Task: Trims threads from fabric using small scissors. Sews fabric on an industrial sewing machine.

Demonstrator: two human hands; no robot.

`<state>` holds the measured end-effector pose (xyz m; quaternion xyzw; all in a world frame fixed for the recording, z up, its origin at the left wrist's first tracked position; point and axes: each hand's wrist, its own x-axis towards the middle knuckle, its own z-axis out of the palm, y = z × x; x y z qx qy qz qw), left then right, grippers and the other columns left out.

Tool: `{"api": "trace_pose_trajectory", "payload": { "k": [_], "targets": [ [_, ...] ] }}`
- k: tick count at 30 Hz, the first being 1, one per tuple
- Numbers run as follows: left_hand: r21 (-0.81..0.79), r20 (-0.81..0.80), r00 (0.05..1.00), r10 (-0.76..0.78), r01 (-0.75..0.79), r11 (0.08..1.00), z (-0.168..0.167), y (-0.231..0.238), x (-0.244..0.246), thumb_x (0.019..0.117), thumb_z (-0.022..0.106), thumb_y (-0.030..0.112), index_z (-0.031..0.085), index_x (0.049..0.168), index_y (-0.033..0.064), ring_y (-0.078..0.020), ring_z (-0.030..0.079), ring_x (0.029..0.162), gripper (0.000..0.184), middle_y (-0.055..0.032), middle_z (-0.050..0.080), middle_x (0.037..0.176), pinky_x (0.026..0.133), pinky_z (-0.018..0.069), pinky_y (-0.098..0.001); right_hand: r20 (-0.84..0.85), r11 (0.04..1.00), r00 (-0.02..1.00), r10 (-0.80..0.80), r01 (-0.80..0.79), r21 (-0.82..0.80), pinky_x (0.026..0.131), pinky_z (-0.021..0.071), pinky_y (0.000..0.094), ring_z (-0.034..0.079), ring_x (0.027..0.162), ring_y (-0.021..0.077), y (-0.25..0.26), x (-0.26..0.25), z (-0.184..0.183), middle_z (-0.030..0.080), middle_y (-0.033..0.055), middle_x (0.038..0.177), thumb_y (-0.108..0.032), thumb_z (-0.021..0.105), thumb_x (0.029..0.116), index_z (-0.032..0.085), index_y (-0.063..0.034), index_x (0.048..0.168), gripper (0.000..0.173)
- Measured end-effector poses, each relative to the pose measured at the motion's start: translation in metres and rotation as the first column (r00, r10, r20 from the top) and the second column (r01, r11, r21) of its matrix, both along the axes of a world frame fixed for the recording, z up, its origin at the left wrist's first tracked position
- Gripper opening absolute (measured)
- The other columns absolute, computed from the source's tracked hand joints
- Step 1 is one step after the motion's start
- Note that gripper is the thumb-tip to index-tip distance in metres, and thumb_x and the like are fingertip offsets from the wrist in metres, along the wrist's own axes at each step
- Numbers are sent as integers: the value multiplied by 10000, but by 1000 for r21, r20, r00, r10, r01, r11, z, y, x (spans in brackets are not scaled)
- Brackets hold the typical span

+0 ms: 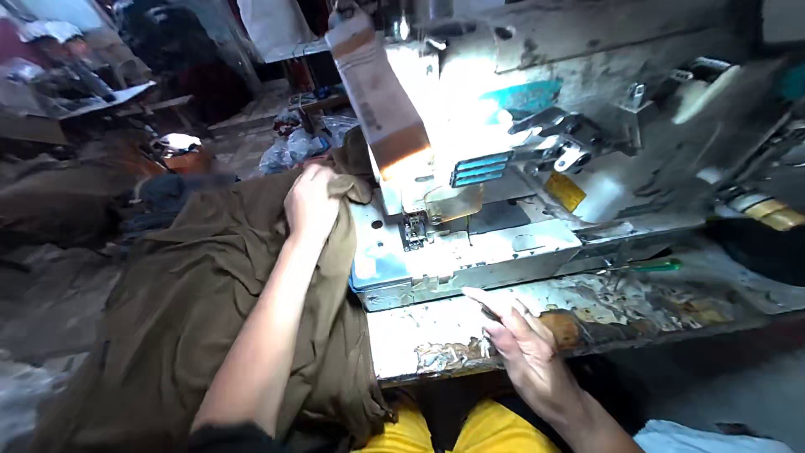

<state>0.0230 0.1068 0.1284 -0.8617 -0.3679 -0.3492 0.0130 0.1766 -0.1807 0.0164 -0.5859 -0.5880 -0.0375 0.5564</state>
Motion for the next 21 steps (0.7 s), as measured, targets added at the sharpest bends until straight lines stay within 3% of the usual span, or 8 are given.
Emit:
{"api": "trace_pose_trajectory", "payload": {
  "k": [3,5,8,12,15,18,20,21],
  "targets": [
    [395,283,907,-313,188,899,-35,-34,-68,949,588,91,655,1026,-26,-274,618,1147,156,-184,638,1144,1019,504,-410,153,997,986,-70,74,-19,703,527,274,669,863,122,1,-7,11,724,75,1001,-546,348,1084,705,-256,1330,522],
    [478,354,878,-322,125,869,-55,-54,-89,1005,549,156,633,991,19,-175,587,1150,161,-121,601,1132,1021,478,-307,326,986,930,-167,163,40,550,453,307,626,701,187,20,-18,30,694,80,850,-415,496,1065,764,-202,1244,387],
    [497,415,856,-307,69,865,-69,-58,-92,956,582,62,675,939,29,-146,597,1112,100,-105,615,1094,998,481,-258,539,956,801,-263,293,31,466,487,391,673,635,282,64,-41,59,682,113,783,-315,568,1013,762,-70,1012,312],
    [520,430,848,-310,48,853,-66,-59,-91,958,593,115,659,938,42,-150,589,1092,101,-109,601,1060,992,464,-234,575,935,810,-115,284,-212,504,513,467,669,658,331,116,-56,75,662,156,903,-224,606,1015,718,-46,1046,213],
    [526,456,837,-302,20,850,-58,-56,-102,968,610,232,640,936,44,-139,583,1072,193,-99,593,1036,980,456,-221,544,967,815,-200,255,-25,486,491,430,664,620,266,95,-52,57,665,79,759,-296,542,1023,738,-98,934,292],
    [523,462,821,-336,54,851,-63,-53,-108,949,626,203,643,929,51,-140,585,1065,154,-91,589,1041,971,469,-224,548,957,805,-226,289,-30,428,477,394,666,574,255,53,-36,22,670,87,712,-345,498,1035,744,-72,906,389],
    [497,467,823,-323,58,866,-67,-57,-105,950,628,192,649,939,57,-149,581,1068,137,-90,588,1050,967,471,-238,576,933,790,-209,338,-125,546,548,477,715,723,337,38,-25,-4,707,140,835,-429,487,1002,757,-73,978,448],
    [456,469,836,-285,48,889,-67,-63,-101,944,638,189,655,970,53,-176,577,1084,139,-104,587,1072,972,473,-268,534,931,827,-177,317,-183,697,571,518,709,884,365,33,-24,-10,714,158,968,-484,501,993,758,-81,1046,481]
  ]
}}
